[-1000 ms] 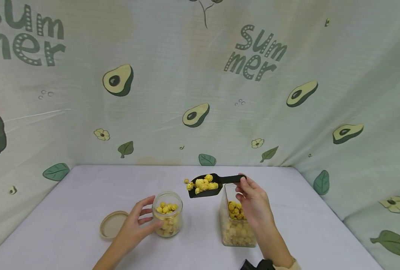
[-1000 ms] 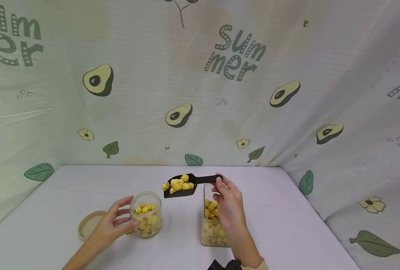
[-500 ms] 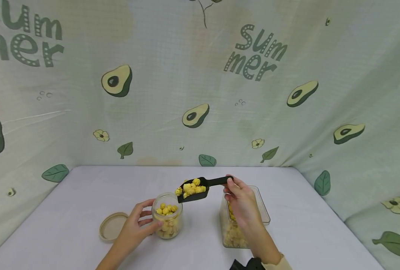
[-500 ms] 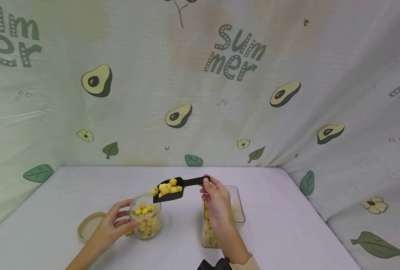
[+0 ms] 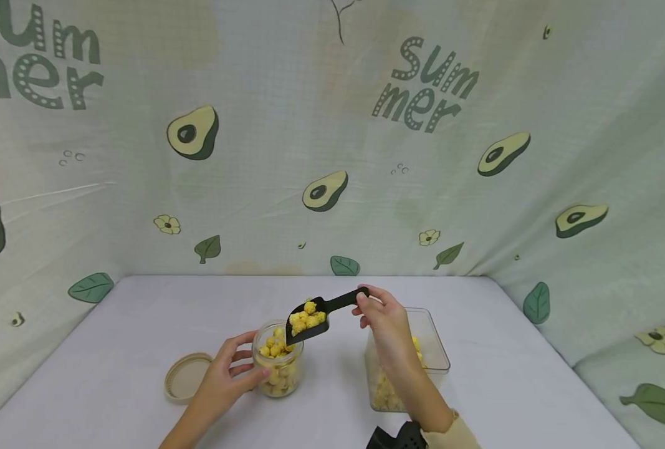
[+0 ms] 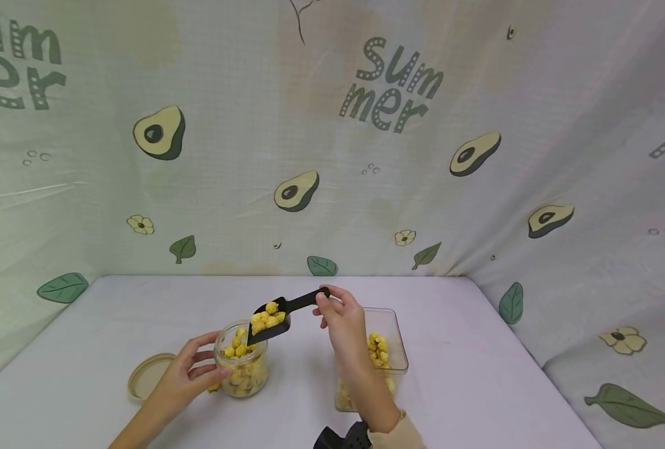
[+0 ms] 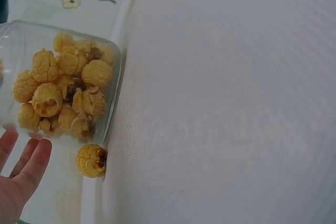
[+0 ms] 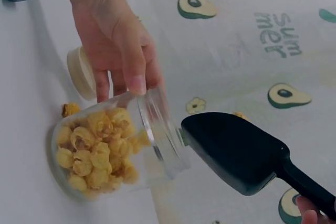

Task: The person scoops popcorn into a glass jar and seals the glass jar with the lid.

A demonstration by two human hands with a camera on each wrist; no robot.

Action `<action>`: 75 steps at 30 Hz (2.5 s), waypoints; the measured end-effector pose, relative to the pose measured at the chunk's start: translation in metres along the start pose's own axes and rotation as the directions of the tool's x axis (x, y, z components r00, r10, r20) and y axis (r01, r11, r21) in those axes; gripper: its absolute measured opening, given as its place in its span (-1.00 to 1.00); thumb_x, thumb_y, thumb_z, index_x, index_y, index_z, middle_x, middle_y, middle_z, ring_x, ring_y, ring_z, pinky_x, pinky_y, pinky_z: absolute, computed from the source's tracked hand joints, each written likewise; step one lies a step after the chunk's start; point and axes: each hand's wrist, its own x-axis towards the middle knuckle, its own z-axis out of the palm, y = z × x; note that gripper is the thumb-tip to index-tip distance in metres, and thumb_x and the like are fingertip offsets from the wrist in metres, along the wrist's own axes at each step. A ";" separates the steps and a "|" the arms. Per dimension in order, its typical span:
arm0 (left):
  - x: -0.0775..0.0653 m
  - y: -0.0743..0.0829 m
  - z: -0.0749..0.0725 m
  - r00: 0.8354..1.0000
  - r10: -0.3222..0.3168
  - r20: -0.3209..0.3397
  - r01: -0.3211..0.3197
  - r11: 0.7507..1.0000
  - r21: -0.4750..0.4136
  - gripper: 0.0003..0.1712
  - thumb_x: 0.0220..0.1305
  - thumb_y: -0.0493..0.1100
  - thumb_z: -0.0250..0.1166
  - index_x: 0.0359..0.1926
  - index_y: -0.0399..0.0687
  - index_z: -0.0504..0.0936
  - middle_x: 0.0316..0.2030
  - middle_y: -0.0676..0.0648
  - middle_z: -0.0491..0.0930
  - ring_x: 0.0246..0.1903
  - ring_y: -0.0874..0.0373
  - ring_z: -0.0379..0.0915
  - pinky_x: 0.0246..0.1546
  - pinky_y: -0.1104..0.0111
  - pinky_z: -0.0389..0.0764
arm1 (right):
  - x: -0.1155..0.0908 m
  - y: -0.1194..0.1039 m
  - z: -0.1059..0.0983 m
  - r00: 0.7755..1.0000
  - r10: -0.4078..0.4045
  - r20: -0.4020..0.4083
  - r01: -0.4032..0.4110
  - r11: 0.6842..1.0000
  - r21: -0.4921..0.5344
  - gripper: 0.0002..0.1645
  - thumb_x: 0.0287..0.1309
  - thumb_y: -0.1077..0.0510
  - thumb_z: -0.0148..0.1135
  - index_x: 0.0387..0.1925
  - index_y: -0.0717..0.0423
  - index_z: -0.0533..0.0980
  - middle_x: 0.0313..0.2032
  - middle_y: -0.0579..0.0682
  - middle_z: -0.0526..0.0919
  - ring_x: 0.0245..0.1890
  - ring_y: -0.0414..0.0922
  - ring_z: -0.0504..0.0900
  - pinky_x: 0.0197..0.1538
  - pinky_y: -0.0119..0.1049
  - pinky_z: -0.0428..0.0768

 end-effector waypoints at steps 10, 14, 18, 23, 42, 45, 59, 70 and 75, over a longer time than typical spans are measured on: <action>0.001 0.001 0.000 0.999 0.034 0.003 -0.034 0.999 -0.005 -0.29 0.02 -0.12 0.43 0.20 -0.04 0.34 0.18 -0.06 0.33 -0.01 0.14 0.37 -0.05 0.51 0.56 | -0.008 -0.009 0.014 0.992 -0.127 0.019 0.128 0.960 -0.248 -0.60 0.19 0.16 0.20 0.06 0.21 0.44 -0.22 0.14 0.67 -0.36 -0.21 0.49 -0.30 -0.46 0.45; 0.002 0.000 0.000 0.999 0.046 0.000 -0.046 0.999 -0.010 -0.29 0.01 -0.14 0.43 0.20 -0.04 0.35 0.17 -0.05 0.34 -0.03 0.21 0.38 -0.04 0.50 0.56 | -0.011 -0.010 0.016 0.980 -0.193 0.039 0.196 0.940 -0.279 -0.61 0.18 0.19 0.21 0.04 0.19 0.45 -0.19 0.17 0.67 -0.32 -0.20 0.52 -0.20 -0.43 0.48; 0.002 -0.002 0.000 0.998 0.059 -0.004 -0.059 0.998 -0.008 -0.29 0.01 -0.15 0.43 0.20 -0.06 0.35 0.17 -0.06 0.35 -0.04 0.22 0.39 -0.04 0.48 0.57 | -0.013 -0.009 0.018 0.972 -0.230 0.050 0.234 0.921 -0.310 -0.62 0.15 0.19 0.23 0.02 0.17 0.46 -0.21 0.14 0.68 -0.32 -0.16 0.54 -0.21 -0.42 0.50; 0.001 -0.002 -0.002 0.998 0.062 -0.005 -0.062 0.998 -0.012 -0.30 0.02 -0.15 0.42 0.20 -0.06 0.35 0.18 -0.06 0.34 -0.04 0.23 0.39 -0.04 0.50 0.57 | -0.014 -0.008 0.018 0.965 -0.257 0.059 0.262 0.916 -0.304 -0.61 0.16 0.16 0.23 0.03 0.17 0.45 -0.23 0.12 0.68 -0.30 -0.14 0.56 -0.22 -0.46 0.51; -0.002 -0.001 -0.002 0.998 0.068 -0.013 -0.068 0.998 0.009 -0.30 0.04 -0.15 0.41 0.21 -0.09 0.35 0.17 -0.10 0.33 -0.05 0.26 0.38 -0.05 0.52 0.57 | -0.023 -0.030 -0.026 0.968 -0.242 -0.065 0.232 0.964 -0.126 -0.61 0.24 0.14 0.14 0.07 0.18 0.38 -0.40 -0.17 0.65 -0.38 -0.20 0.59 -0.05 -0.44 0.59; -0.002 -0.002 -0.001 0.997 0.073 -0.013 -0.072 0.997 0.015 -0.30 0.04 -0.14 0.41 0.21 -0.09 0.34 0.18 -0.10 0.33 -0.04 0.25 0.38 -0.05 0.50 0.57 | -0.024 -0.032 -0.036 0.961 -0.261 -0.095 0.250 0.961 -0.121 -0.61 0.26 0.15 0.12 0.08 0.20 0.38 -0.39 -0.18 0.66 -0.36 -0.20 0.60 -0.10 -0.45 0.60; -0.010 0.014 0.014 0.822 0.544 -0.170 -0.484 0.823 0.297 -0.18 -0.11 -0.26 0.48 0.24 -0.03 0.37 0.13 -0.05 0.38 0.14 0.37 0.18 0.12 0.71 0.21 | -0.025 -0.039 -0.074 0.931 -0.268 -0.249 0.269 0.963 -0.031 -0.63 0.23 0.21 0.13 0.05 0.26 0.39 -0.45 -0.13 0.67 -0.44 -0.23 0.59 -0.20 -0.49 0.61; -0.020 0.041 0.037 0.712 0.697 -0.083 -0.658 0.704 0.266 -0.19 -0.14 -0.34 0.46 0.21 -0.13 0.38 0.17 -0.12 0.33 0.21 0.17 0.12 0.20 0.67 0.17 | -0.026 -0.039 -0.092 0.875 -0.361 -0.324 0.372 0.928 -0.030 -0.70 0.18 0.31 0.15 -0.03 0.26 0.46 -0.47 -0.08 0.67 -0.47 -0.21 0.59 -0.25 -0.49 0.61; -0.019 0.047 0.052 0.698 0.713 -0.063 -0.692 0.695 0.195 -0.19 -0.10 -0.31 0.46 0.23 -0.08 0.36 0.18 -0.09 0.34 0.20 0.14 0.19 0.23 0.63 0.19 | -0.026 -0.039 -0.098 0.851 -0.398 -0.342 0.409 0.912 -0.045 -0.70 0.18 0.35 0.13 -0.02 0.28 0.46 -0.48 -0.07 0.65 -0.47 -0.21 0.57 -0.26 -0.49 0.60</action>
